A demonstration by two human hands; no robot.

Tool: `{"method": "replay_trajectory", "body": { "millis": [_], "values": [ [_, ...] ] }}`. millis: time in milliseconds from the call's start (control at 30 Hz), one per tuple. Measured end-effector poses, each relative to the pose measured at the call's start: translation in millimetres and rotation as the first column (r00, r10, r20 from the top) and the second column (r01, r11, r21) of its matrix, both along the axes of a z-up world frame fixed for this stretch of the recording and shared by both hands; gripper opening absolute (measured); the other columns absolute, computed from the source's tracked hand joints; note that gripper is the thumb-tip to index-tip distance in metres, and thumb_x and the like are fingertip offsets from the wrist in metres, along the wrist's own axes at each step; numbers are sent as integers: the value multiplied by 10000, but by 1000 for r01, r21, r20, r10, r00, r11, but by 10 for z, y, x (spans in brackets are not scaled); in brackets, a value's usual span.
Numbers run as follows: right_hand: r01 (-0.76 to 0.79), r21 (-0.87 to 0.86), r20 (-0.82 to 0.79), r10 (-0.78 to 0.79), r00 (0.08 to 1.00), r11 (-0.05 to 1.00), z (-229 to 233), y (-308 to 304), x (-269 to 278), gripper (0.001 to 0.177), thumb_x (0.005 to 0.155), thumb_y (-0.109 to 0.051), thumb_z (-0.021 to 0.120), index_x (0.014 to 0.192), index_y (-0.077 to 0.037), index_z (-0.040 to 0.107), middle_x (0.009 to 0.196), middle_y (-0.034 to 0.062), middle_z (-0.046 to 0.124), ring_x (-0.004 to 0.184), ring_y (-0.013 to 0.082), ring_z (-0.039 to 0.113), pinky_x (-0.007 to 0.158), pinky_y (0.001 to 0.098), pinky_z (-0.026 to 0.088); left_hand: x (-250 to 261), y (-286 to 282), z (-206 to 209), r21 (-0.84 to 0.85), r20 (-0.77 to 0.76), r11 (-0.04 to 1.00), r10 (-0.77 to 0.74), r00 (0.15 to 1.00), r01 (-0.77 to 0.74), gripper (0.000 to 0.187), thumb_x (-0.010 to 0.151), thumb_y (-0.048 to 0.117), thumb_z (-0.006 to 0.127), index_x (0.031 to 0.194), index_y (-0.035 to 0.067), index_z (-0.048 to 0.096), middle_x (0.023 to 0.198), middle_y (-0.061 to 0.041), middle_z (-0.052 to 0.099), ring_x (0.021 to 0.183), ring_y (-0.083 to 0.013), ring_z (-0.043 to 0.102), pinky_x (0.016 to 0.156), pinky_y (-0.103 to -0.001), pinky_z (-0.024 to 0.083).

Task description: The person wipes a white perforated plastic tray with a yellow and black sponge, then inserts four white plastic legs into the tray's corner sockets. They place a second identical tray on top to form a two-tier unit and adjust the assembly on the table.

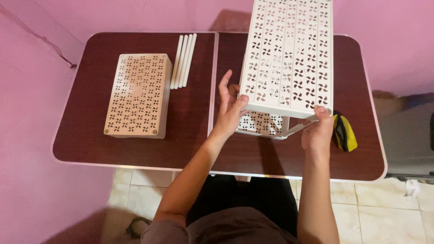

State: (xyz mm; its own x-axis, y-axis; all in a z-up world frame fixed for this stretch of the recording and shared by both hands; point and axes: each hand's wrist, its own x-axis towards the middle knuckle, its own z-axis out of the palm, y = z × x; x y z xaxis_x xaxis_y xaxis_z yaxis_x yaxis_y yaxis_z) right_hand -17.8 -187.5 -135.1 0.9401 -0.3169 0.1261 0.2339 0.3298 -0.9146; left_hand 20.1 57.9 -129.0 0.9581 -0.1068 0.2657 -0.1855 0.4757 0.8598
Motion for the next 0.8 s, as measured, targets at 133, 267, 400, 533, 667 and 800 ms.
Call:
{"method": "replay_trajectory", "body": {
  "millis": [133, 267, 400, 533, 667, 800],
  "values": [
    [-30, 35, 2, 30, 1000, 999, 98, 25, 6, 507, 881, -423, 702, 1171, -20, 599, 1009, 50, 650, 837, 132, 580, 724, 308, 460, 7, 11, 27, 30, -47, 999, -18, 999, 20, 835, 995, 191, 594, 1635, 231, 59, 1185, -29, 460, 1082, -134, 537, 826, -306, 564],
    [-56, 1, 13, 56, 998, 998, 102, 12, 29, 531, 929, -450, 674, 1217, -9, 606, 1004, 43, 634, 843, 131, 574, 732, 305, 450, -1, 5, 48, 48, -77, 999, 7, 997, -4, 807, 1014, 229, 595, 1647, 229, 94, 1178, -39, 466, 1109, -144, 527, 890, -361, 555],
    [-77, 34, -4, 77, 997, 996, 83, -16, 83, 509, 912, -445, 689, 1182, -21, 610, 1032, 41, 644, 852, 136, 585, 742, 312, 459, -20, -51, 58, 5, -45, 999, 46, 998, -46, 701, 1033, 272, 595, 1606, 204, 196, 1235, -64, 514, 1187, -185, 562, 961, -408, 578],
    [-42, 2, -2, 42, 999, 999, 43, 44, 91, 491, 918, -449, 710, 1142, -22, 617, 1041, 49, 644, 868, 137, 588, 739, 320, 468, -115, -15, 56, 64, -68, 993, 103, 992, -99, 618, 1047, 306, 577, 1569, 196, 265, 1270, -67, 520, 1222, -187, 568, 953, -415, 593],
    [-108, 24, 48, 107, 993, 994, 24, 135, 77, 519, 963, -473, 730, 1167, -11, 610, 1033, 56, 616, 854, 150, 550, 757, 336, 459, -246, 117, 36, 144, -112, 981, 145, 983, -128, 625, 1039, 300, 560, 1572, 182, 255, 1260, -92, 522, 1177, -182, 571, 917, -394, 588],
    [-132, -17, 97, 133, 986, 991, 69, 250, 251, 634, 986, -553, 719, 1238, 19, 609, 1088, 77, 610, 921, 157, 553, 796, 341, 440, -274, 224, 29, 134, 15, 973, 187, 982, -187, 617, 1096, 259, 538, 1625, 120, 253, 1248, -147, 529, 1026, -208, 526, 825, -361, 456]
  ]
}}
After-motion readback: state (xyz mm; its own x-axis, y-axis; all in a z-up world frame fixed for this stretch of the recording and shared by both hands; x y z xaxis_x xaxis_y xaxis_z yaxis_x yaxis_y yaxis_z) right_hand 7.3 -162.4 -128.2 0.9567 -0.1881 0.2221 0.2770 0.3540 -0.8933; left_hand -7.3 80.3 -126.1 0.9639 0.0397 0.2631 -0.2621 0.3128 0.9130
